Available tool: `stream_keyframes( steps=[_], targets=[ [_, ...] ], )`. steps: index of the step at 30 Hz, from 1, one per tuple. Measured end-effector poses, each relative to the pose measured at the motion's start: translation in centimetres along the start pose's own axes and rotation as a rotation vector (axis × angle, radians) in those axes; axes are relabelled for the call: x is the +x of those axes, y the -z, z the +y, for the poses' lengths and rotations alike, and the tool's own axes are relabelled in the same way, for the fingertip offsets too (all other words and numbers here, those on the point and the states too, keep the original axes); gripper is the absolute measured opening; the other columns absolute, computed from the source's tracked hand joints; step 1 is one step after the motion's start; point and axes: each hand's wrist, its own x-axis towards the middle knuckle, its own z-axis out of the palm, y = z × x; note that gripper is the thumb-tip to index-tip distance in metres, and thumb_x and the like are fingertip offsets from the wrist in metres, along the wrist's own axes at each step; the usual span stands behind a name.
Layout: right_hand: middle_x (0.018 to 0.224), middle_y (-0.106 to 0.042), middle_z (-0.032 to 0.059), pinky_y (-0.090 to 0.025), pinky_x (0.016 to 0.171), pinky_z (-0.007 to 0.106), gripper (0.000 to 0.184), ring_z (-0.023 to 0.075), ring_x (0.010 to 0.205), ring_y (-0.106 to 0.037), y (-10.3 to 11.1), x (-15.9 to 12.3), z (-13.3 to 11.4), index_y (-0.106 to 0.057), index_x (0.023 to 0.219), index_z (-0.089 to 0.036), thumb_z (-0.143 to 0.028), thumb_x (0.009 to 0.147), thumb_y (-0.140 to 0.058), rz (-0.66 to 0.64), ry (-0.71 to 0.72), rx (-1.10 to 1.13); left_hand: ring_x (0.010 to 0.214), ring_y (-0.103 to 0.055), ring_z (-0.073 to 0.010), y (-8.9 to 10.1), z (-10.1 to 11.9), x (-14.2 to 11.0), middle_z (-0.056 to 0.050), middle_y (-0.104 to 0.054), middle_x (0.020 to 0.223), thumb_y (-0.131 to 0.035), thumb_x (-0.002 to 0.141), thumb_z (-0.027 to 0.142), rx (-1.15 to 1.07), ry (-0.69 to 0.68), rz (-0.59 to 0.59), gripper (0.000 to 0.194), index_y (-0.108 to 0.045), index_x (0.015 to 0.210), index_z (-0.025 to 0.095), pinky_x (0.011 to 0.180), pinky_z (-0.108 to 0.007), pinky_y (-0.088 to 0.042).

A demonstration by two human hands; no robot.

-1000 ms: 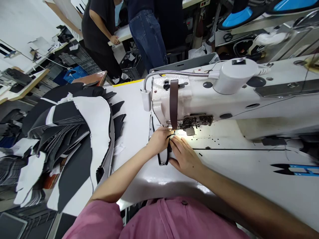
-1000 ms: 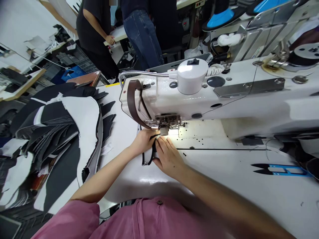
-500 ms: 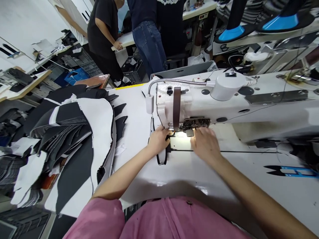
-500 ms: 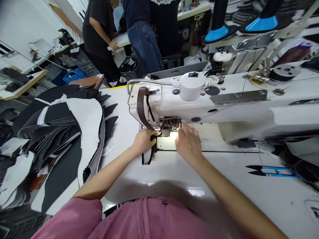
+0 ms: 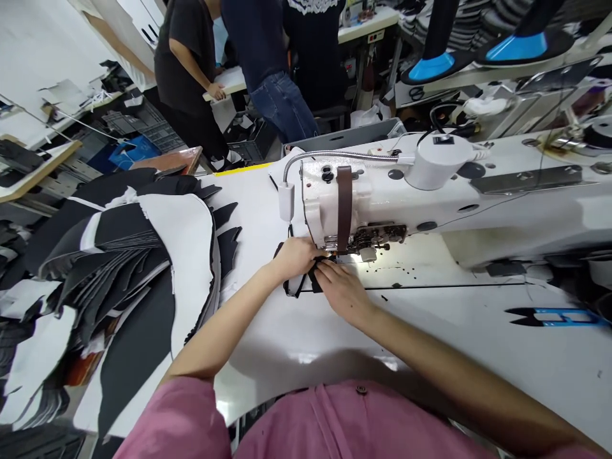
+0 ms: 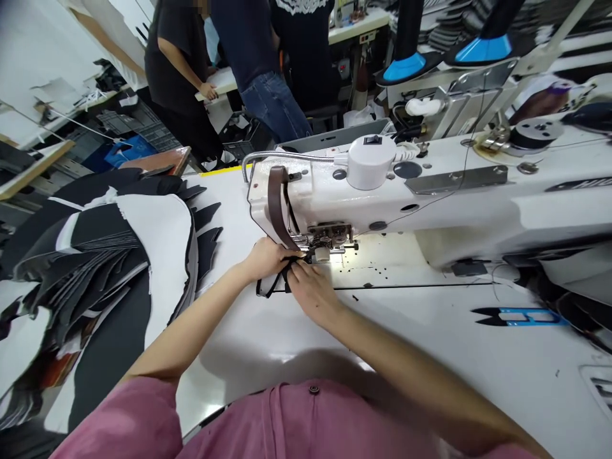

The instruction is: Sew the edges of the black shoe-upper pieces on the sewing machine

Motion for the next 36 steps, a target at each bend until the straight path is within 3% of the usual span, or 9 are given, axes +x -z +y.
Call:
stream_keyframes(
  steps=[3, 8, 12, 21, 27, 36],
  targets=[
    [0.095, -0.064, 0.0125, -0.050, 0.085, 0.036, 0.026, 0.0225, 0.094, -0.057, -0.7, 0.4, 0.9, -0.063, 0.091, -0.011, -0.002, 0.084, -0.040, 0.007, 0.032, -0.004, 0.082, -0.062, -0.0214, -0.6, 1.7, -1.3, -0.010, -0.064, 0.093, -0.041, 0.088, 0.011, 0.170, -0.091, -0.081, 0.023, -0.061, 0.098, 0.018, 0.067, -0.031, -0.048],
    [0.093, -0.064, 0.0107, -0.048, 0.093, 0.037, 0.025, 0.0212, 0.098, -0.057, 1.9, -1.0, 4.2, -0.063, 0.090, -0.011, -0.002, 0.085, -0.040, -0.044, 0.219, 0.108, 0.076, -0.064, -0.0217, -1.6, 5.3, -2.3, -0.013, -0.060, 0.097, -0.042, 0.084, 0.008, 0.187, 0.055, -0.132, 0.027, -0.053, 0.109, 0.009, 0.060, -0.028, -0.049],
    [0.092, -0.064, 0.0099, -0.048, 0.094, 0.038, 0.028, 0.0200, 0.097, -0.058, 3.1, -1.0, 5.6, -0.063, 0.088, -0.012, -0.002, 0.087, -0.037, -0.115, 0.286, 0.141, 0.079, -0.065, -0.0232, -1.5, 7.0, -2.1, -0.014, -0.060, 0.097, -0.048, 0.078, 0.007, 0.124, 0.150, -0.143, 0.033, -0.051, 0.111, 0.008, 0.062, -0.029, -0.051],
    [0.095, -0.063, 0.0104, -0.048, 0.094, 0.039, 0.029, 0.0206, 0.097, -0.057, 2.4, -1.1, 5.8, -0.062, 0.090, -0.011, 0.001, 0.084, -0.036, -0.075, 0.274, 0.201, 0.077, -0.064, -0.0233, -1.9, 7.7, -2.0, -0.014, -0.059, 0.100, -0.054, 0.075, 0.012, 0.057, 0.230, -0.119, 0.038, -0.051, 0.112, 0.007, 0.060, -0.030, -0.050],
    [0.099, -0.060, 0.0091, -0.049, 0.083, 0.036, 0.028, 0.0209, 0.096, -0.055, 1.9, -1.6, 5.9, -0.062, 0.094, -0.014, -0.002, 0.086, -0.038, -0.083, 0.187, 0.173, 0.078, -0.064, -0.0226, -1.6, 7.8, -1.5, -0.013, -0.059, 0.098, -0.054, 0.073, 0.014, 0.065, 0.250, -0.100, 0.035, -0.053, 0.108, 0.009, 0.061, -0.030, -0.050],
    [0.075, -0.055, 0.0063, -0.046, 0.071, 0.033, 0.027, 0.0192, 0.075, -0.050, 1.8, -2.1, 4.6, -0.061, 0.072, -0.015, -0.002, 0.085, -0.042, -0.041, 0.136, 0.045, 0.076, -0.063, -0.0232, -0.9, 7.9, -1.6, -0.011, -0.060, 0.097, -0.056, 0.072, 0.021, 0.101, 0.229, -0.146, 0.032, -0.055, 0.103, 0.012, 0.061, -0.031, -0.050]
  ],
)
